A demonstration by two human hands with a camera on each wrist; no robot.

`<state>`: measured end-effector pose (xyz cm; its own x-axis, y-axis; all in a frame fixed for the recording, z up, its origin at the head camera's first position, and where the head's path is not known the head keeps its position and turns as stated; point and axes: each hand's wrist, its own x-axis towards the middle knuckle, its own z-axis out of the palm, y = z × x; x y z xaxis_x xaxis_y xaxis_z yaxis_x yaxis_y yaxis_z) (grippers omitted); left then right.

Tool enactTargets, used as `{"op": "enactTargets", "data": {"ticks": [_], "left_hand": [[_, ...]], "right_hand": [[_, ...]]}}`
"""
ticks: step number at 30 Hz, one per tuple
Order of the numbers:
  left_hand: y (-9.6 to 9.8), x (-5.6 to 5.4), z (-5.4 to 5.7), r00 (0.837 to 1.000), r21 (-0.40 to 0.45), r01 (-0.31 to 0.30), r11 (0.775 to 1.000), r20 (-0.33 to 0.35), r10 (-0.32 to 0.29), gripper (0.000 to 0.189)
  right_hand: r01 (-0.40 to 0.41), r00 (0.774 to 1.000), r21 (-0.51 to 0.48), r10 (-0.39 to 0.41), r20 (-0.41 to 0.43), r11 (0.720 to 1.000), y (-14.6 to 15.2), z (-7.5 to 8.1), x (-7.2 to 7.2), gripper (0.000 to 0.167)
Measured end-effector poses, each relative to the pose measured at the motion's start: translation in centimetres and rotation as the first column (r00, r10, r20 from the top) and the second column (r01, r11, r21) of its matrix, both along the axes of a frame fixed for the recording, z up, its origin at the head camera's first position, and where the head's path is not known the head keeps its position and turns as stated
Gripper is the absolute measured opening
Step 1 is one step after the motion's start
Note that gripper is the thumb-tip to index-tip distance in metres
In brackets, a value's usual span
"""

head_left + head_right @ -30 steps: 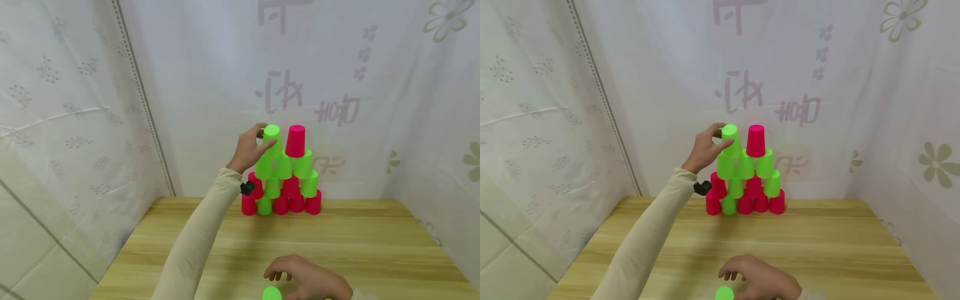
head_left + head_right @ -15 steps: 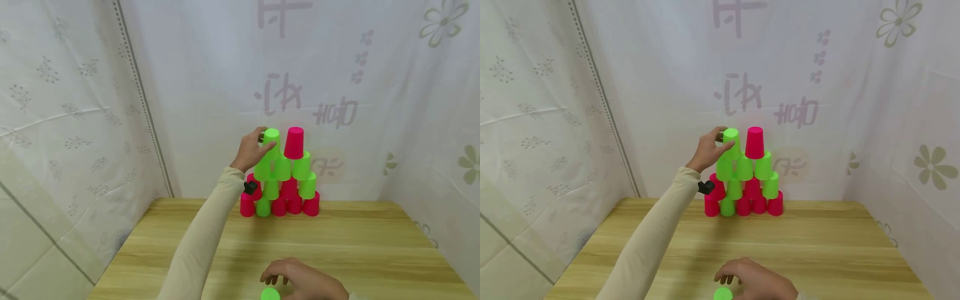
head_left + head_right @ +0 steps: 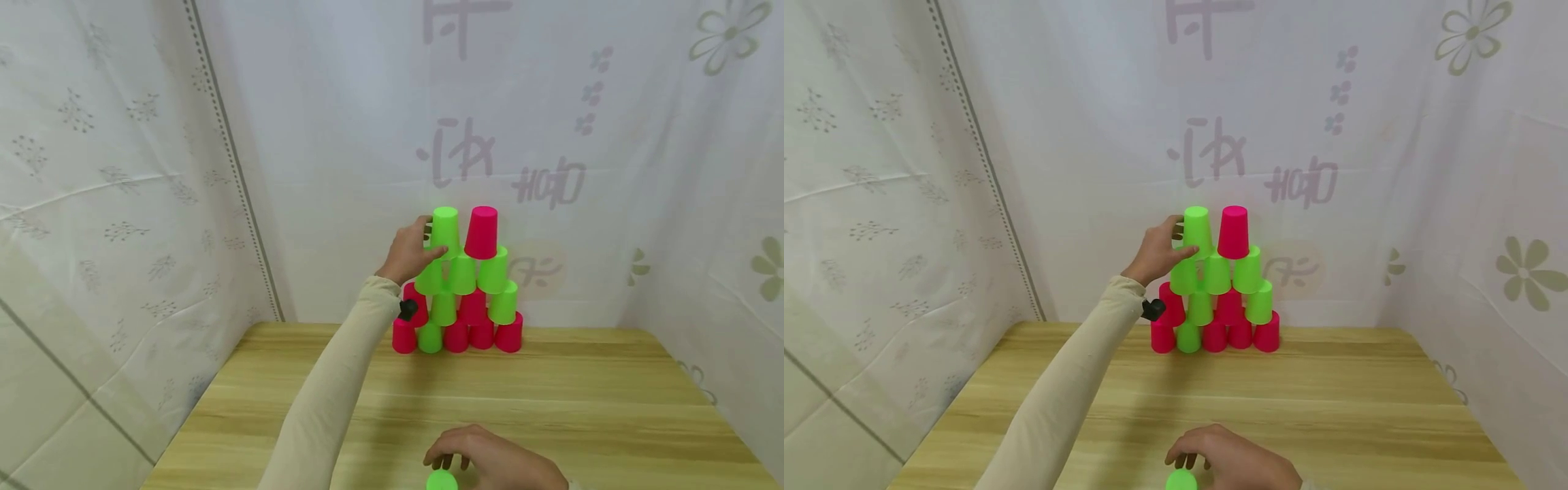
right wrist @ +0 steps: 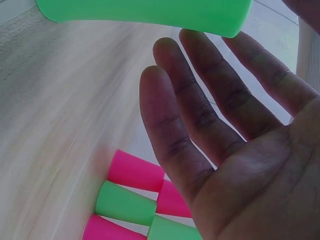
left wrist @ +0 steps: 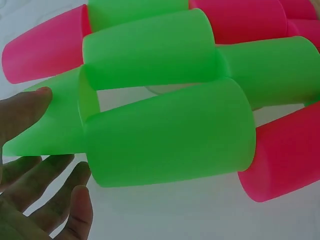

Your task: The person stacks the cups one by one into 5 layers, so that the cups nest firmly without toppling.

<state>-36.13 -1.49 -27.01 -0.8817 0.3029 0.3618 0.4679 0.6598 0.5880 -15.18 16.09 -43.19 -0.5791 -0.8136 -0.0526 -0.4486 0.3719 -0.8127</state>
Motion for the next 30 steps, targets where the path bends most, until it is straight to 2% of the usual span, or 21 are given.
{"op": "enactTargets", "data": {"ticks": [7, 14, 19, 22, 25, 30], "left_hand": [[0.0, 0.3, -0.1, 1.000, -0.041, -0.022, 0.999, -0.014, 0.022, 0.066], [-0.6, 0.6, -0.3, 0.999, -0.050, -0.016, 0.999, -0.049, 0.014, 0.066], [-1.6, 1.0, -0.8, 0.997, -0.003, -0.003, 1.000, -0.080, 0.003, 0.063], [-2.7, 1.8, -1.7, 0.995, 0.052, 0.000, 0.999, -0.102, 0.006, 0.060], [-4.2, 3.0, -3.3, 0.992, 0.099, -0.004, 0.995, -0.122, 0.016, 0.055], [-6.7, 5.3, -6.9, 0.991, 0.140, -0.016, 0.990, -0.131, 0.034, 0.046]], "right_hand": [[-0.011, 0.997, -0.011, 0.012, 0.082, 1.000, 0.0, -0.4, -0.3, 0.030], [0.006, 0.997, -0.029, -0.004, 0.077, 1.000, 0.2, -0.8, -0.1, 0.029], [0.016, 0.996, -0.055, -0.011, 0.089, 0.998, 0.4, -0.7, -0.2, 0.028], [0.005, 0.997, -0.081, 0.002, 0.080, 0.997, 0.5, -0.8, -0.3, 0.028], [-0.009, 0.999, -0.104, 0.014, 0.052, 0.995, 0.7, -0.8, -0.3, 0.026], [-0.031, 1.000, -0.142, 0.031, -0.006, 0.989, 1.2, -0.8, -0.5, 0.024]]}}
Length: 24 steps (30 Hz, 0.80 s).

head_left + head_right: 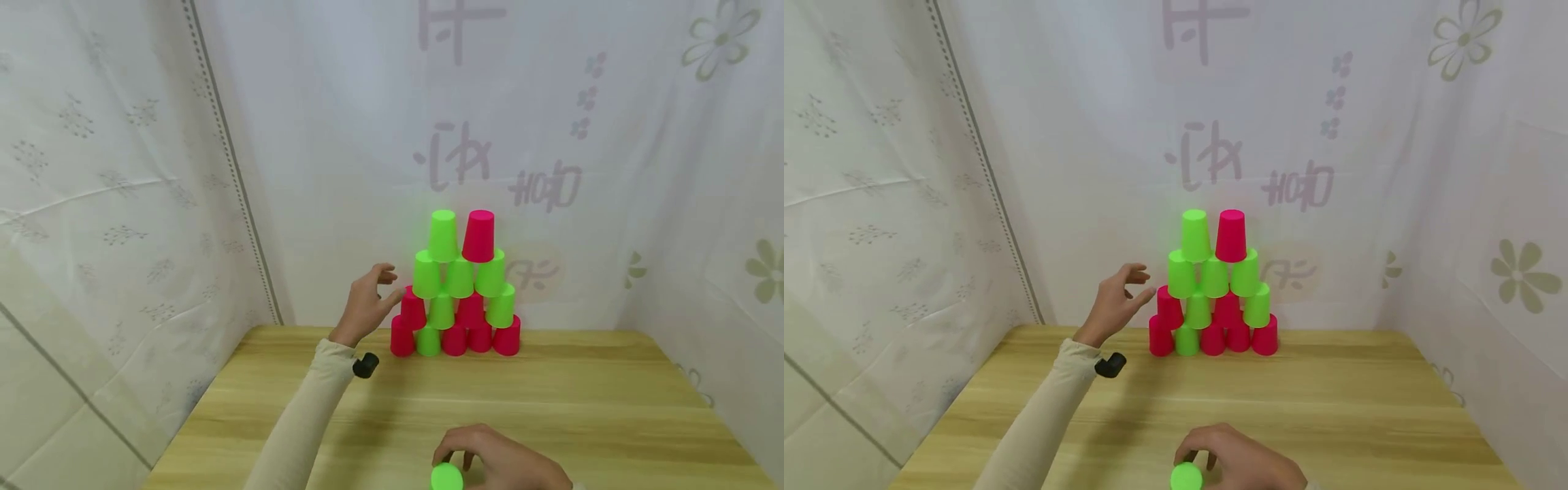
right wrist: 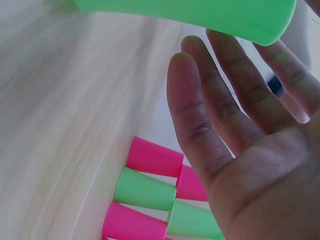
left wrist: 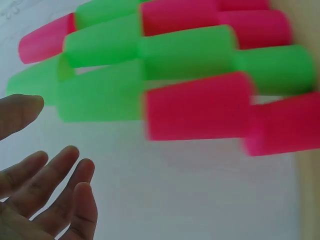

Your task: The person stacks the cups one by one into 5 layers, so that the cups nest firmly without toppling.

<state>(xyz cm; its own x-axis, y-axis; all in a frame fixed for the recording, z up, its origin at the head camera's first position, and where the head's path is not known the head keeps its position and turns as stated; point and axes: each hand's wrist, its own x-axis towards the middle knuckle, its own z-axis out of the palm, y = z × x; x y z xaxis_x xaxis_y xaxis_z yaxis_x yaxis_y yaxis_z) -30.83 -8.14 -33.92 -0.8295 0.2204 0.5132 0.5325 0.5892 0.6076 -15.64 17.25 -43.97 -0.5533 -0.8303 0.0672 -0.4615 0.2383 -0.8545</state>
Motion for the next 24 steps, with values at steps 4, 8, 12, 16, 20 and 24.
{"op": "enactTargets", "data": {"ticks": [4, 8, 12, 16, 20, 24], "left_hand": [[-1.3, 1.9, -3.5, 0.999, -0.009, 0.005, 1.000, 0.054, -0.004, 0.037], [-2.0, 4.2, -6.2, 0.990, -0.035, 0.026, 0.999, 0.139, -0.021, 0.032], [-2.2, 6.3, -8.0, 0.982, -0.050, 0.060, 0.997, 0.183, -0.050, 0.028], [-2.2, 8.3, -9.3, 0.976, -0.088, 0.080, 0.993, 0.207, -0.060, 0.028], [-2.4, 10.1, -10.0, 0.965, -0.110, 0.093, 0.990, 0.253, -0.063, 0.029], [-2.6, 11.7, -10.3, 0.950, -0.120, 0.117, 0.986, 0.303, -0.076, 0.025]], "right_hand": [[-0.019, 0.990, -0.022, 0.016, -0.142, 1.000, 0.6, 0.0, -0.6, 0.029], [0.012, 0.980, -0.006, -0.013, -0.200, 1.000, 1.5, 0.8, -1.7, 0.037], [0.048, 0.975, 0.019, -0.042, -0.220, 0.999, 2.4, 2.3, -2.9, 0.037], [0.078, 0.964, 0.057, -0.060, -0.260, 0.995, 3.1, 4.2, -4.1, 0.036], [0.105, 0.958, 0.075, -0.080, -0.276, 0.992, 3.4, 6.1, -5.4, 0.036], [0.119, 0.958, 0.066, -0.097, -0.270, 0.991, 3.5, 7.9, -6.9, 0.036]]}}
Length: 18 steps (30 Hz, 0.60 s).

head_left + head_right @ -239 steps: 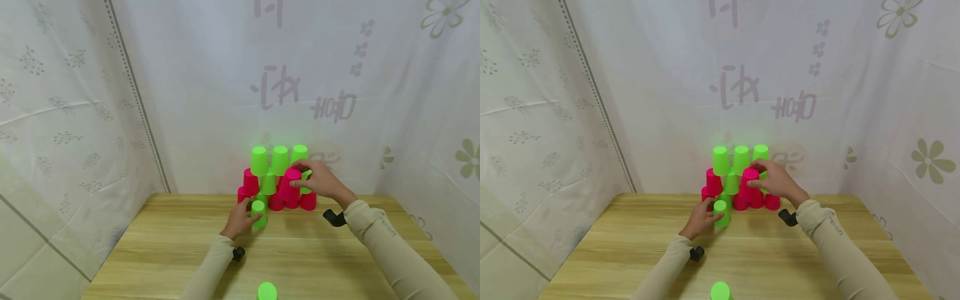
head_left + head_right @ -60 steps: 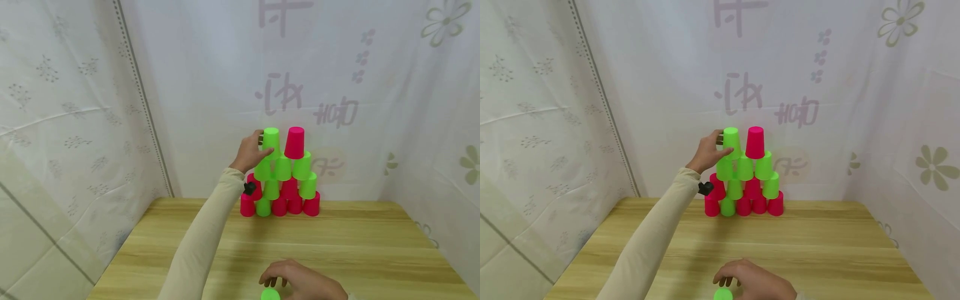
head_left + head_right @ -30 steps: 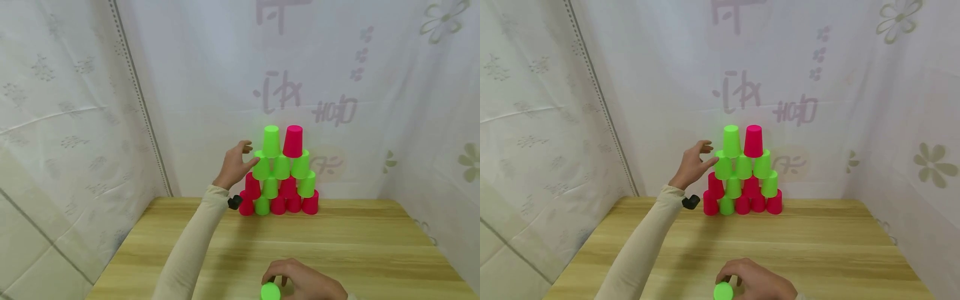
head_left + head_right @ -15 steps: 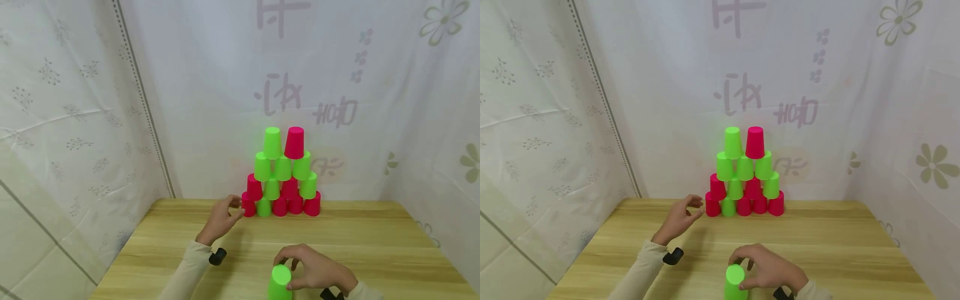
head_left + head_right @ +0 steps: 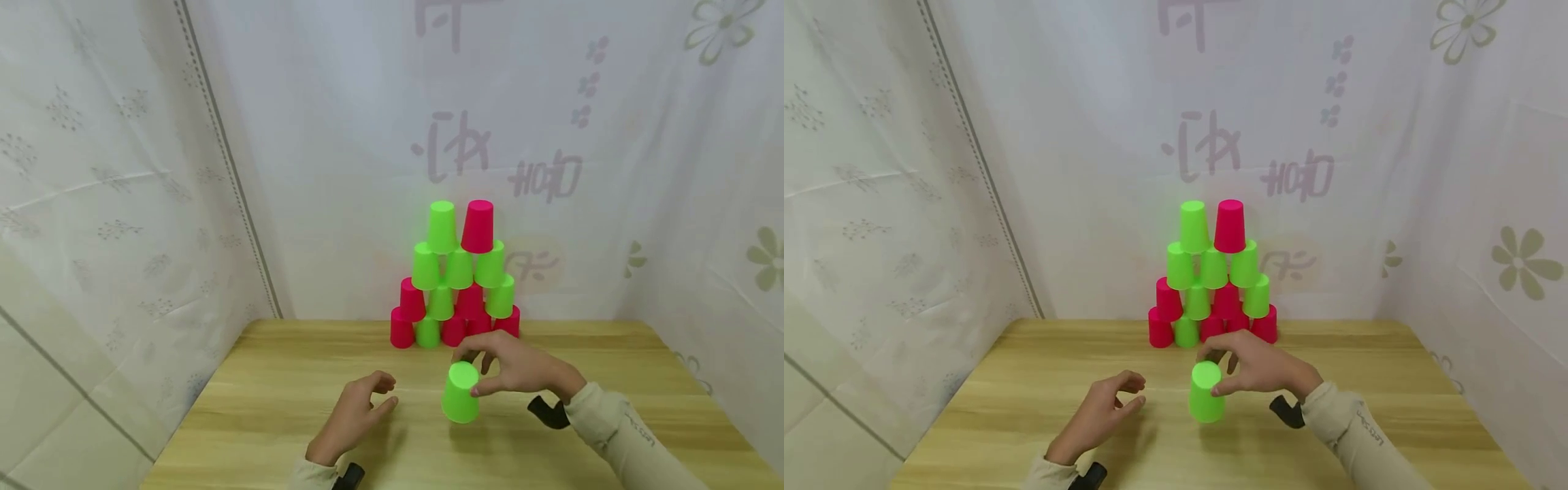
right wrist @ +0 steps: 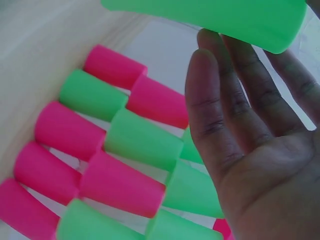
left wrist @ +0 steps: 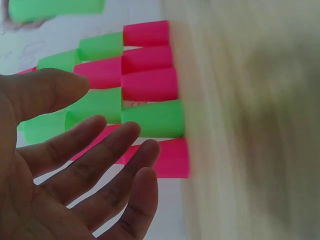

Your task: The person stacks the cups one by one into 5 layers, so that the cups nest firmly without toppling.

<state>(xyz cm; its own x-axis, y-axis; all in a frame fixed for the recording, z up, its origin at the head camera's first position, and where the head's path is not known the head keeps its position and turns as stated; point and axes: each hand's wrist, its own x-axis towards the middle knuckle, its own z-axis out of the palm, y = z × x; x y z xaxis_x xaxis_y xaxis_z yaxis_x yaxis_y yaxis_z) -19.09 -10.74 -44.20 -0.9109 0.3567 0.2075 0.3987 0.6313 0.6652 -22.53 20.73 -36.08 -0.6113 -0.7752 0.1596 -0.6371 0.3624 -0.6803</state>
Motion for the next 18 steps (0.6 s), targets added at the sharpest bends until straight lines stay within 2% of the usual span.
{"op": "enactTargets", "data": {"ticks": [6, 14, 18], "left_hand": [[-0.4, 1.4, -0.5, 0.999, -0.011, 0.025, 1.000, 0.029, -0.024, 0.020], [-0.2, 1.8, -1.8, 0.999, 0.005, 0.047, 0.999, 0.005, -0.047, 0.019], [-0.1, 2.1, -2.0, 0.998, 0.029, 0.060, 0.998, -0.003, -0.060, 0.016]], "right_hand": [[0.035, 0.999, 0.013, -0.035, 0.005, 0.999, -0.1, 2.7, -2.1, 0.036], [0.096, 0.995, 0.048, -0.095, -0.016, 0.994, 0.6, 6.2, -4.2, 0.036], [0.148, 0.988, 0.068, -0.144, -0.058, 0.987, 0.9, 7.6, -5.0, 0.039]]}}
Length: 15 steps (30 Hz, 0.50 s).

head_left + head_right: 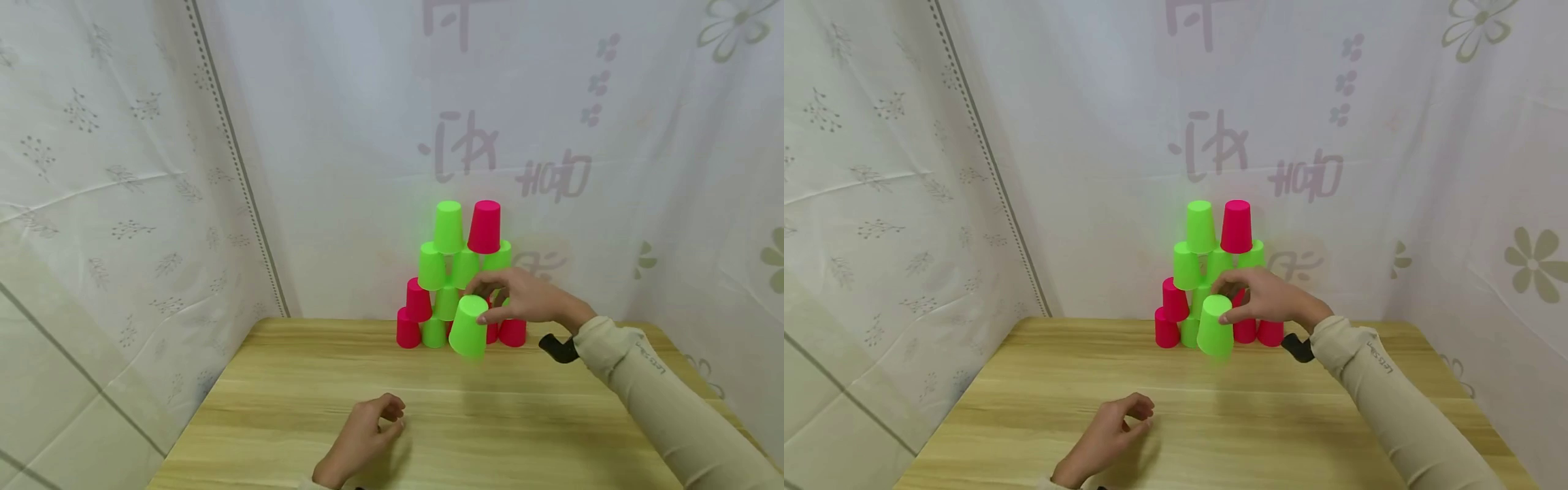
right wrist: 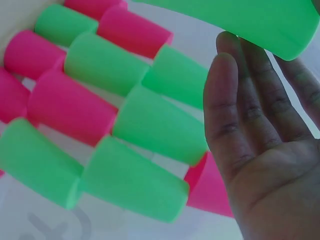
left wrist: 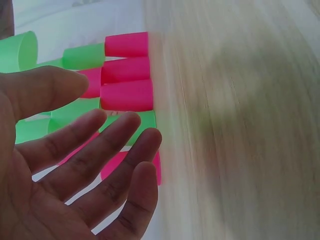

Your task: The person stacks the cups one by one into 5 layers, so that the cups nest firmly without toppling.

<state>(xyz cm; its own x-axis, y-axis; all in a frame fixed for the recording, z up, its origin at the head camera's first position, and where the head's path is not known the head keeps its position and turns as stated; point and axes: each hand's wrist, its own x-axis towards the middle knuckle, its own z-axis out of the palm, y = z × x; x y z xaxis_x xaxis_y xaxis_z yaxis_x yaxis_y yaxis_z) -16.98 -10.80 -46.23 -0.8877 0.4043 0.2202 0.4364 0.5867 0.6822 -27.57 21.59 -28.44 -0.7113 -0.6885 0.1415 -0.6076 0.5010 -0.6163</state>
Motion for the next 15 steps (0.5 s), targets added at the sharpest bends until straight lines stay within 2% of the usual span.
{"op": "enactTargets", "data": {"ticks": [8, 15], "left_hand": [[0.5, -0.2, 0.0, 1.000, 0.010, 0.005, 1.000, 0.020, -0.005, 0.014], [0.3, -0.2, -0.2, 0.998, -0.001, 0.037, 0.999, 0.054, -0.037, 0.014]], "right_hand": [[0.088, 0.996, 0.014, -0.088, -0.034, 0.996, 0.8, 3.0, -1.4, 0.039], [0.112, 0.992, 0.042, -0.109, -0.065, 0.993, 0.9, 6.8, -2.2, 0.036]]}}
